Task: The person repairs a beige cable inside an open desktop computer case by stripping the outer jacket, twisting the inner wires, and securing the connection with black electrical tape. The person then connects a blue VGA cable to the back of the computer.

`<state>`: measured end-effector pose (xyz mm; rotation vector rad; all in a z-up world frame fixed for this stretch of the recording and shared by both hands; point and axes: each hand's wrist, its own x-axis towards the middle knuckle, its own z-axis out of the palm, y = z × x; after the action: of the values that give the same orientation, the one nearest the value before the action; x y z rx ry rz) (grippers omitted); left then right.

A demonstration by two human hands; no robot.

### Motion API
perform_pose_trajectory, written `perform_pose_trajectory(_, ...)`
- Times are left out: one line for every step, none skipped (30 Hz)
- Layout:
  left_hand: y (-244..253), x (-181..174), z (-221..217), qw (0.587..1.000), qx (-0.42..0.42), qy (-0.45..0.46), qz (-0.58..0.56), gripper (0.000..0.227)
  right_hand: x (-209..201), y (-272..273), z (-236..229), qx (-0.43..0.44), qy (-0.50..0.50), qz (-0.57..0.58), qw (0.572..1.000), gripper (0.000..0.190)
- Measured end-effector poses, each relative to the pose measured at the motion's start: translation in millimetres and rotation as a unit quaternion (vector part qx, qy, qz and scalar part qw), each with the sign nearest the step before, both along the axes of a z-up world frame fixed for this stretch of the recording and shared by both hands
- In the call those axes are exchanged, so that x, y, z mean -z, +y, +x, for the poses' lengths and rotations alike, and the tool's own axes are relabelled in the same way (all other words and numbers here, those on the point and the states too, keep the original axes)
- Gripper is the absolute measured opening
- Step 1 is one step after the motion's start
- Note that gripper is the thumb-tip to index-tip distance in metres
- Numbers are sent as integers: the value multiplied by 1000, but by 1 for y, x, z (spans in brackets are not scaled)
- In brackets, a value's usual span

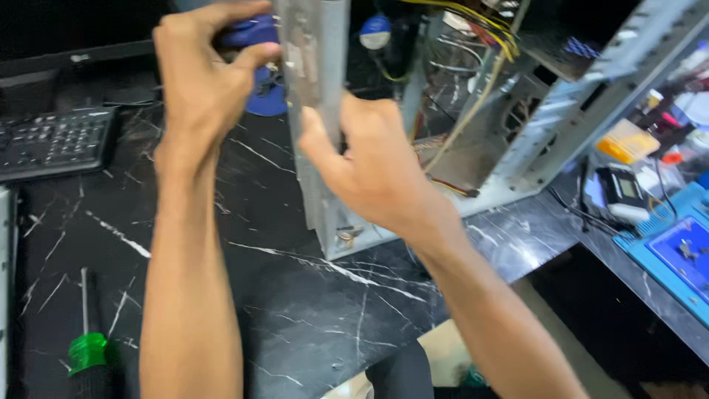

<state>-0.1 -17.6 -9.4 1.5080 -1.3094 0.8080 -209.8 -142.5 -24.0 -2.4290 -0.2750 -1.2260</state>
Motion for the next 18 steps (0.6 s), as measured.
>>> perform_pose_trajectory(2, 1, -4, 1000, 6, -1, 4, 38, 0, 3, -6, 6, -1, 4, 1000, 31)
perform_pose_trajectory(3, -3, -5, 999, -17, -10, 34, 40, -3, 5, -8, -17, 10, 39, 999, 29)
perform_pose_trajectory(5, -7, -6, 997, -40, -21, 63, 43, -6, 7, -11, -40, 20, 73, 996, 28)
perform_pose_trajectory(7, -8, -9, 997, -35, -20, 67, 43, -6, 8, -16, -36, 21, 76, 996, 28)
perform_pose_trajectory(10, -9, -11, 998, -1, 1, 70, 39, -4, 8, -21, -48, 39, 93, 994, 21)
perform_pose_trajectory(12, -9, -13, 996, 33, 23, 74, 36, -3, 9, -26, -61, 58, 110, 990, 23)
perform_pose_trajectory(15, -5, -12, 996, 37, 25, 78, 36, 0, 12, -43, -57, 59, 115, 990, 23)
perform_pose_trajectory(18, -4, -8, 996, 29, 34, 79, 26, 0, 14, -56, -76, 105, 145, 981, 29)
perform_pose_trajectory(20, -3, -4, 996, 22, 44, 80, 17, 0, 16, -69, -96, 151, 175, 968, 35)
perform_pose_trajectory(20, 3, 2, 995, 24, 45, 81, 17, 16, 13, -79, -94, 152, 176, 968, 35)
perform_pose_trajectory(20, 9, 7, 995, 30, 43, 80, 11, 33, 10, -89, -77, 192, 171, 963, 49)
perform_pose_trajectory(21, 15, 13, 996, 35, 41, 78, 9, 49, 8, -98, -61, 232, 164, 957, 71)
perform_pose_trajectory(19, 16, 16, 995, 34, 43, 78, 9, 62, 7, -100, -62, 234, 164, 956, 71)
perform_pose_trajectory(17, 18, 18, 995, 42, 67, 67, 5, 75, 7, -103, -89, 212, 137, 964, 73)
perform_pose_trajectory(15, 21, 21, 993, 49, 91, 55, 7, 88, 7, -105, -117, 190, 109, 969, 75)
perform_pose_trajectory(13, 25, 26, 993, 48, 96, 57, 7, 92, 10, -105, -118, 195, 112, 967, 75)
perform_pose_trajectory(13, 29, 31, 996, 50, 57, 43, 24, 96, 13, -105, -118, 185, 98, 971, 77)
perform_pose_trajectory(12, 34, 35, 998, 54, 18, 30, 41, 101, 18, -107, -117, 174, 86, 974, 78)
